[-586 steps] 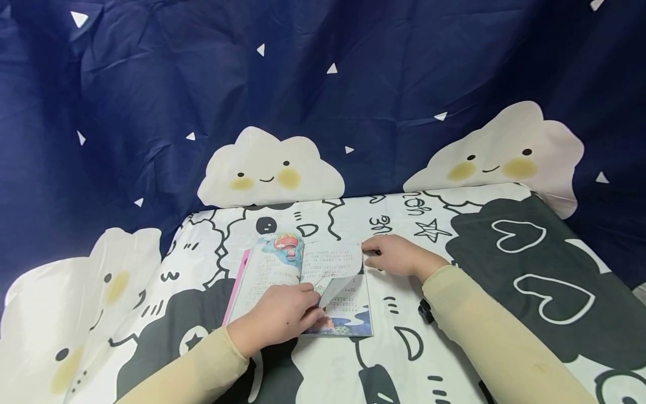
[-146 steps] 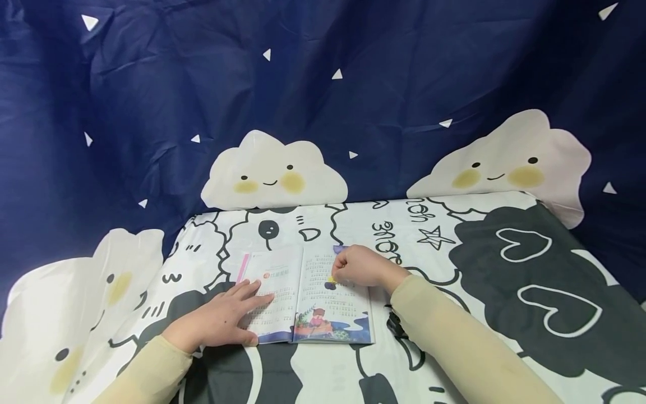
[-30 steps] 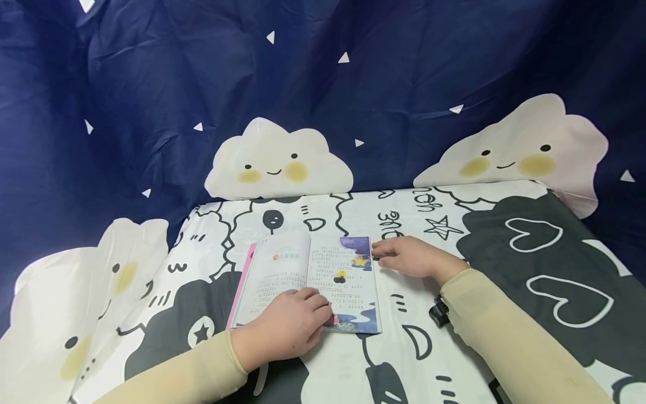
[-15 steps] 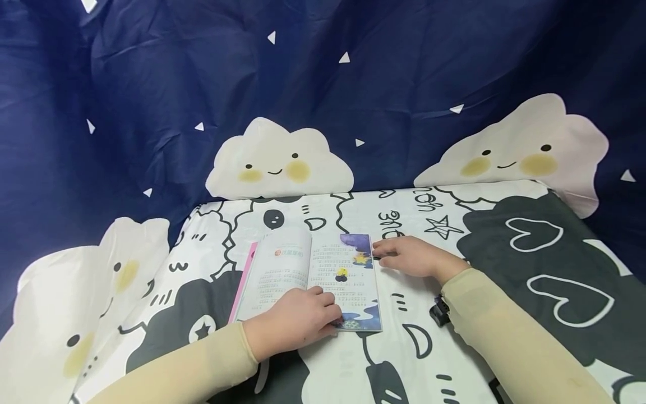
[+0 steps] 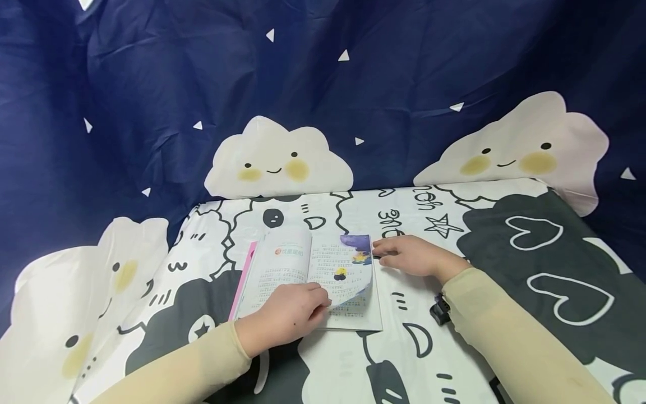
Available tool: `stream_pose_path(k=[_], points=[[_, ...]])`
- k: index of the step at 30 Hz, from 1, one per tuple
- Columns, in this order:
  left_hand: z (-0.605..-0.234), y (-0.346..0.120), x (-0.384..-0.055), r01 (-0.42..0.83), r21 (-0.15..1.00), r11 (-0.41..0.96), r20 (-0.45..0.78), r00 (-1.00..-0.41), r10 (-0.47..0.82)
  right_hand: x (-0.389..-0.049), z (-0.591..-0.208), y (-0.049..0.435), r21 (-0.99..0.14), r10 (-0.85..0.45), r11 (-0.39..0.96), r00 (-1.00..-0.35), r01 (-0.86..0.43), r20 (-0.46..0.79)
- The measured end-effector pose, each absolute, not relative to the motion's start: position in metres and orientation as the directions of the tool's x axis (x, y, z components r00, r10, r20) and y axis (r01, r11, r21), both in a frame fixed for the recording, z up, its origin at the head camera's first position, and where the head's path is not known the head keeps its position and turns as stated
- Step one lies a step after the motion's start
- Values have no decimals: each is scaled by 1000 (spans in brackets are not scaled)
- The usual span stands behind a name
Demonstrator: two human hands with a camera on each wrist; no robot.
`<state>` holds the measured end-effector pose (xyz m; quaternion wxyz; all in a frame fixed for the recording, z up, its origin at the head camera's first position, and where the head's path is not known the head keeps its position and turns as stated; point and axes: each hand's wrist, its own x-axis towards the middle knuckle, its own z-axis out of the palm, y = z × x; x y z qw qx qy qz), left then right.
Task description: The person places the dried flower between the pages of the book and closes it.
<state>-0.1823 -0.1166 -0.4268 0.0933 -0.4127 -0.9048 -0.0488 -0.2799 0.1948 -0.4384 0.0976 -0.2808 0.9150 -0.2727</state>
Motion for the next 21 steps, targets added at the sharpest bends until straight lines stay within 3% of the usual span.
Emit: stream_pose_path(k=[8, 16, 21], points=[[-425, -126, -188, 687, 273, 673, 204, -725, 658, -280, -439, 194, -560, -571, 687, -821, -464, -20], [-417, -150, -191, 402, 635, 660, 106, -891, 442, -280, -439, 194, -551, -596, 680, -802, -484, -32], [-407, -170, -194, 344, 683, 644, 199, -936, 290, -278, -438, 194, -542, -588, 693, -808, -475, -45]])
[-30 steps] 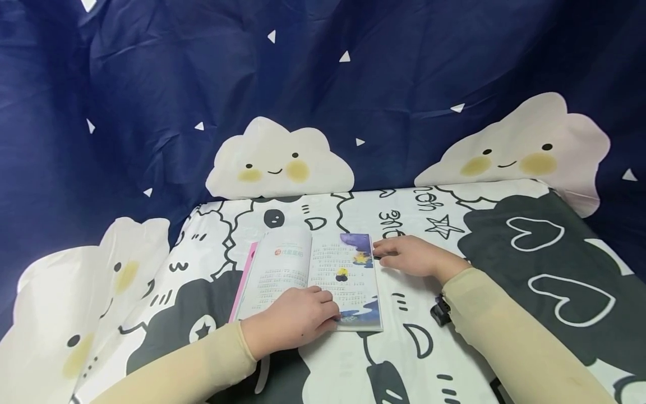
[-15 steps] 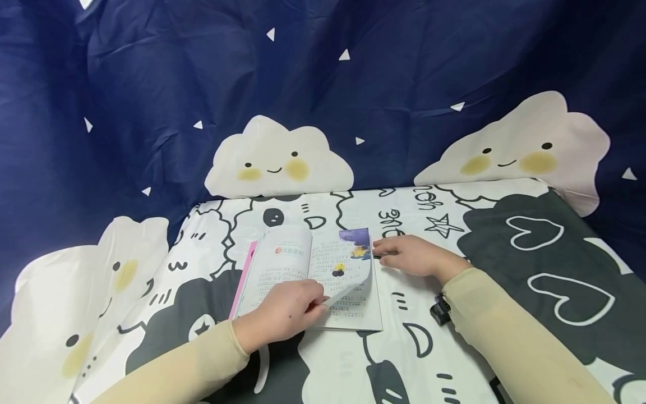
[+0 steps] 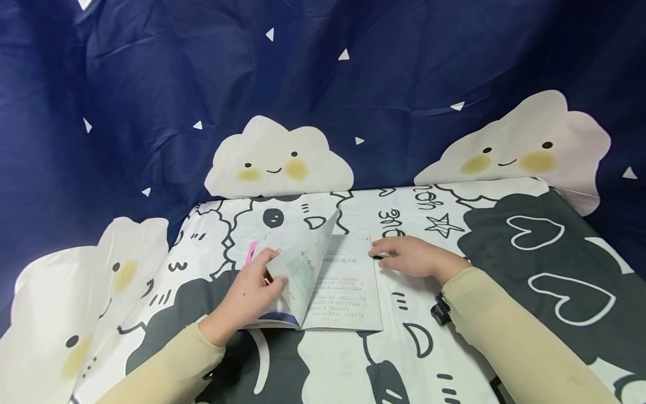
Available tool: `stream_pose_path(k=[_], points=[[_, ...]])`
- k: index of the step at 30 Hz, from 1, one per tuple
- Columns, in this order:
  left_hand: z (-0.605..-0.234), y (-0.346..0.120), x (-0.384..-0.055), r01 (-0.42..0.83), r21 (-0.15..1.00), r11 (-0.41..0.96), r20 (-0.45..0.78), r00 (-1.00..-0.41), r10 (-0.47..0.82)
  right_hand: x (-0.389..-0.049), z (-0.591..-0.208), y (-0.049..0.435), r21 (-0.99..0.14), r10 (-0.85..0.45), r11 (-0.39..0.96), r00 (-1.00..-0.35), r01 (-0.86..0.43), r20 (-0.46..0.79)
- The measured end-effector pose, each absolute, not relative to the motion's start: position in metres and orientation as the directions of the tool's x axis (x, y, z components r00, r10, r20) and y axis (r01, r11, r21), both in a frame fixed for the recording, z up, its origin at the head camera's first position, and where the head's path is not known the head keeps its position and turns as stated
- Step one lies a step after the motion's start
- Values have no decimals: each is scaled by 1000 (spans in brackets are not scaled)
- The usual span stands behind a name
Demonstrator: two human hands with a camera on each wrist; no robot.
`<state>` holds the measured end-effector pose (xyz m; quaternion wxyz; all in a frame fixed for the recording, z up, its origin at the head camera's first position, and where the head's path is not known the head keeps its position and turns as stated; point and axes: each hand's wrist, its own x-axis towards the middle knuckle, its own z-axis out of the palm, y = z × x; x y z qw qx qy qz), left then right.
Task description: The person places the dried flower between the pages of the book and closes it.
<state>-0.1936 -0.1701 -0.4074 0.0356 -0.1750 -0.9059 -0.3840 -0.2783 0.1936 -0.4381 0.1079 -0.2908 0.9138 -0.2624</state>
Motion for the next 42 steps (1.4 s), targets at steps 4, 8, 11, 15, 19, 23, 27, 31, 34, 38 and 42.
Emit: stream_pose_path(k=[4, 8, 11, 15, 19, 23, 27, 31, 34, 38, 42], points=[[-404, -185, -193, 413, 499, 762, 333, -903, 272, -277, -439, 194, -544, -578, 701, -815, -462, -53], [-408, -198, -191, 469, 181, 864, 394, -840, 373, -276, -439, 194, -552, -576, 698, -816, -455, -56], [-413, -206, -188, 477, 68, 876, 365, -829, 423, -277, -438, 194, -553, -578, 698, -814, -455, -59], [-420, -213, -184, 470, 25, 882, 319, -840, 439, -278, -438, 195, -548, -575, 703, -816, -453, -63], [-423, -217, -181, 467, 3, 884, 280, -849, 447, -276, -437, 194, -560, -567, 704, -820, -436, -73], [-426, -219, -179, 451, -30, 892, 224, -867, 445, -275, -436, 192, -568, -570, 699, -818, -434, -77], [-428, -220, -179, 455, -93, 886, 190, -865, 464, -274, -436, 192, -573, -575, 694, -815, -437, -75], [-429, -223, -177, 468, -128, 875, 140, -864, 483, -273, -436, 192, -573, -575, 693, -814, -437, -76], [-429, -226, -177, 466, -140, 873, 76, -874, 479, -274, -436, 192, -567, -574, 697, -815, -438, -77], [-428, -229, -178, 465, -194, 864, 23, -878, 478, -274, -437, 192, -561, -576, 700, -814, -442, -77], [-427, -233, -181, 495, -218, 841, 49, -855, 516, -273, -436, 192, -545, -577, 707, -813, -451, -76]])
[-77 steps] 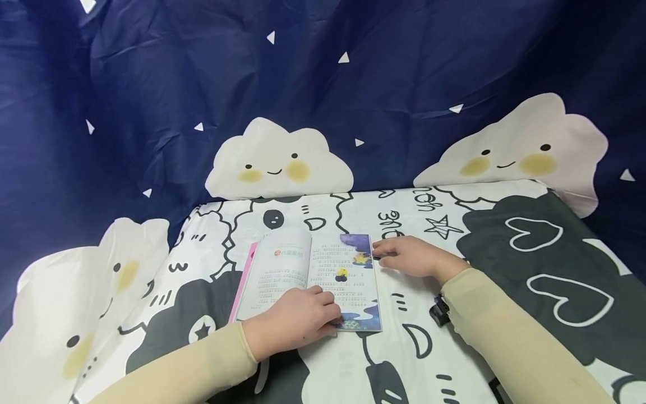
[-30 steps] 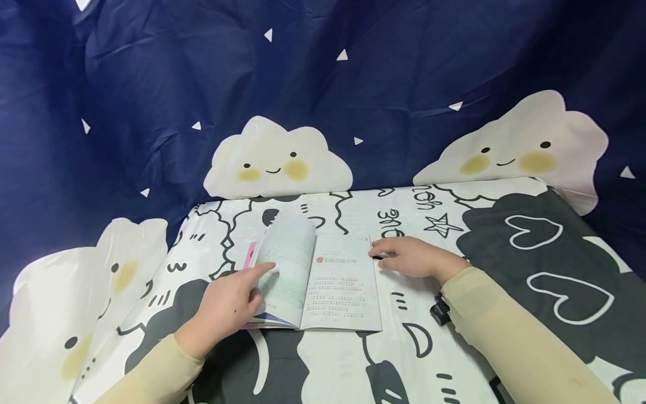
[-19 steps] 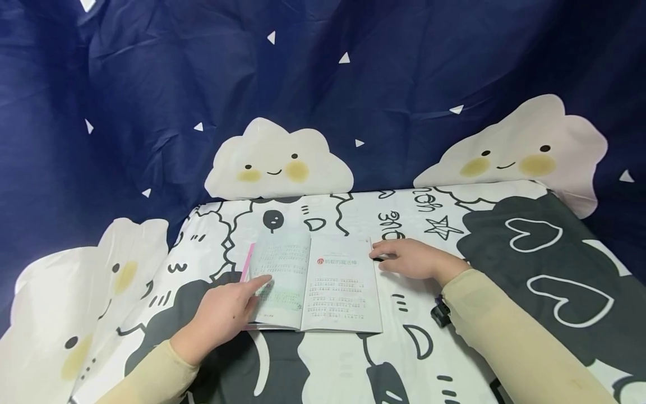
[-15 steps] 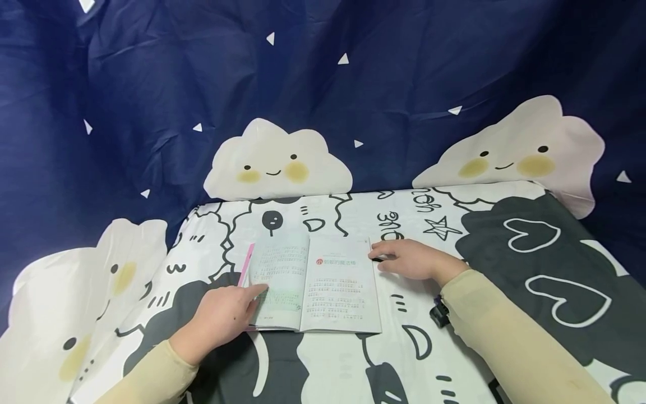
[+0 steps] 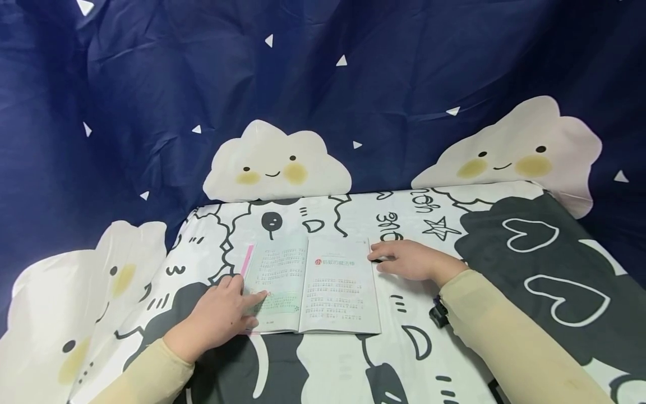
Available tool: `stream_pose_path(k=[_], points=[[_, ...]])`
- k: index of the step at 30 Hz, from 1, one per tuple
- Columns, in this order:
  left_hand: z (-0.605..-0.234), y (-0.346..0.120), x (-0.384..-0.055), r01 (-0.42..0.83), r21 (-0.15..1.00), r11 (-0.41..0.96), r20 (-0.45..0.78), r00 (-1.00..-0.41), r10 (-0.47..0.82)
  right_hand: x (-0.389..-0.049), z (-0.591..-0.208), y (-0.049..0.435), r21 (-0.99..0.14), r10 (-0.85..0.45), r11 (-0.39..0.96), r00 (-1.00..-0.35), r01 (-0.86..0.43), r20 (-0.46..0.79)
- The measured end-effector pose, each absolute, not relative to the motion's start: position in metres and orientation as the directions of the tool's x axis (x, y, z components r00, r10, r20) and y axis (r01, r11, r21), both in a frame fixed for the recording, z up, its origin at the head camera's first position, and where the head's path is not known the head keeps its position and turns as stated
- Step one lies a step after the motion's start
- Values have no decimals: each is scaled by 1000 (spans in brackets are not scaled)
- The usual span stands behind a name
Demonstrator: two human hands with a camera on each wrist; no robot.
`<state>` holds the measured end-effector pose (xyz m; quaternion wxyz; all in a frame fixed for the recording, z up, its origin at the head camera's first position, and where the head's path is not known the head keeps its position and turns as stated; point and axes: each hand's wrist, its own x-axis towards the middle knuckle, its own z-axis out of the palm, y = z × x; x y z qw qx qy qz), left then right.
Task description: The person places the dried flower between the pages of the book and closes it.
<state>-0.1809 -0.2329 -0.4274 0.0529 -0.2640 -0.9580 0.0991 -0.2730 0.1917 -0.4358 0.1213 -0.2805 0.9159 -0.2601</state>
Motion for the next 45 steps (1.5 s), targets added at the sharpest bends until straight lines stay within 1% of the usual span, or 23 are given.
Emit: stream_pose_path(k=[3, 6, 13, 16, 20, 23, 25, 29, 35, 41, 45], points=[[-428, -236, -184, 533, -196, 823, 85, -827, 555, -273, -435, 191, -530, -581, 713, -810, -460, -78], [-427, -240, -189, 581, -160, 798, 88, -797, 597, -272, -434, 191, -524, -583, 715, -808, -463, -81], [-429, -249, -207, 704, -58, 708, 13, -709, 705, -273, -436, 191, -526, -578, 718, -812, -457, -84], [-429, -252, -214, 736, 10, 677, -31, -677, 735, -273, -436, 191, -529, -579, 715, -811, -457, -81], [-430, -254, -219, 715, 134, 686, -99, -679, 727, -274, -437, 192, -534, -578, 714, -811, -454, -84], [-431, -253, -220, 687, 174, 705, -139, -692, 708, -274, -438, 192, -535, -578, 714, -812, -452, -85], [-431, -253, -219, 686, 168, 708, -158, -690, 706, -274, -438, 192, -536, -577, 714, -812, -451, -84], [-433, -250, -218, 712, 109, 694, -179, -672, 718, -274, -437, 192, -535, -573, 717, -815, -448, -86], [-429, -247, -219, 757, 31, 653, -130, -644, 754, -276, -432, 191, -527, -586, 711, -806, -466, -79], [-432, -242, -218, 742, 35, 670, -157, -658, 737, -271, -427, 194, -495, -609, 712, -789, -498, -83], [-433, -243, -216, 729, 23, 684, -171, -671, 721, -265, -423, 200, -481, -614, 700, -789, -527, -28]])
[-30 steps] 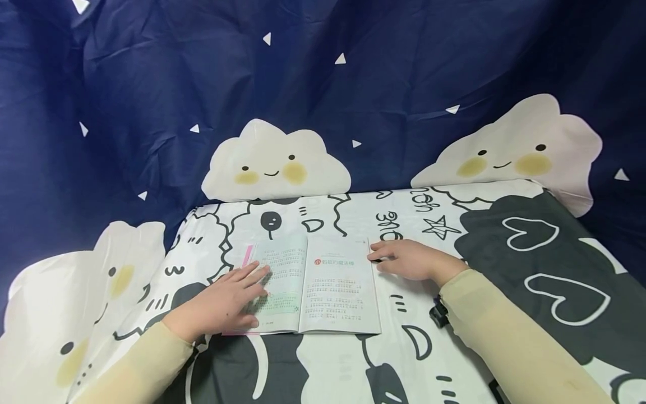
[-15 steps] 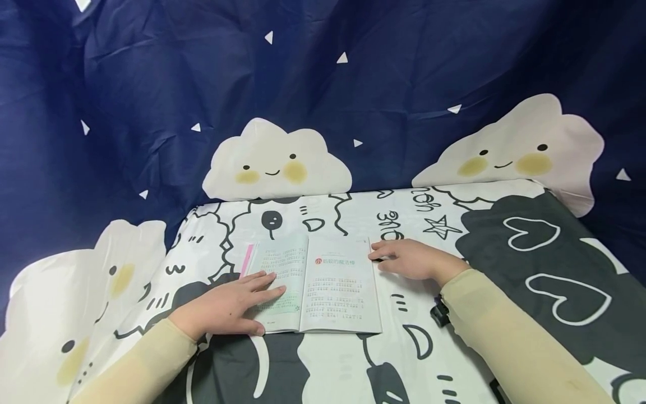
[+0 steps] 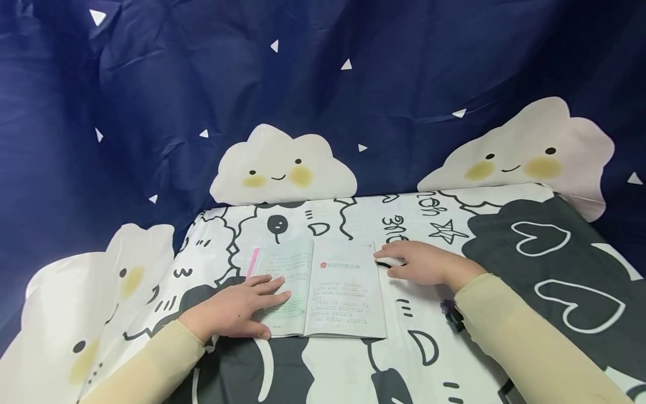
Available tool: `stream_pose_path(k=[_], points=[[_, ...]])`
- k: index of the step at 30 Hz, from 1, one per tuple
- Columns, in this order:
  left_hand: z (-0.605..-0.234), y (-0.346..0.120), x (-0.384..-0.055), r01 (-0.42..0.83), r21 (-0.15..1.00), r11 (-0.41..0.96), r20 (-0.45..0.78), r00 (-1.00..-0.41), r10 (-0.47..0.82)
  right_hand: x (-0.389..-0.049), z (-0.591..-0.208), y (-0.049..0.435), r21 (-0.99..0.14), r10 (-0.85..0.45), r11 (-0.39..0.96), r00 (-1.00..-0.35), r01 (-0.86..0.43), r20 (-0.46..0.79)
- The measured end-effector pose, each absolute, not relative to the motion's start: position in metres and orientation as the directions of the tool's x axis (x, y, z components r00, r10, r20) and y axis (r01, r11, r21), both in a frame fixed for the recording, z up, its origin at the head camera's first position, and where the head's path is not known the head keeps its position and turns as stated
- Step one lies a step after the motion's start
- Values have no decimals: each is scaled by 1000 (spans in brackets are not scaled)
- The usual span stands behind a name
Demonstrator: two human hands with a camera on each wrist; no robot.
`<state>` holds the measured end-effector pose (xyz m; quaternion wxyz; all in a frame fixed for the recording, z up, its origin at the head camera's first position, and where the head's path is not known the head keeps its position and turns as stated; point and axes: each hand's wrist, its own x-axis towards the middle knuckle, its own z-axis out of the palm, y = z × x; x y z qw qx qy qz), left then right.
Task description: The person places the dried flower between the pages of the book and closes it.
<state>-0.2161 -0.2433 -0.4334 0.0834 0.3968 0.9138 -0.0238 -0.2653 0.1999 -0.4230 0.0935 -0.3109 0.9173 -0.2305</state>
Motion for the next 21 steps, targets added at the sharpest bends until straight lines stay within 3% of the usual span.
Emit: stream_pose_path(k=[7, 21], points=[[-432, -246, -216, 727, 35, 686, -164, -673, 722, -256, -414, 234, -433, -626, 685, -777, -586, 62], [-433, -242, -215, 720, 32, 693, -169, -679, 714, -230, -425, 288, -327, -668, 671, -734, -665, 122]])
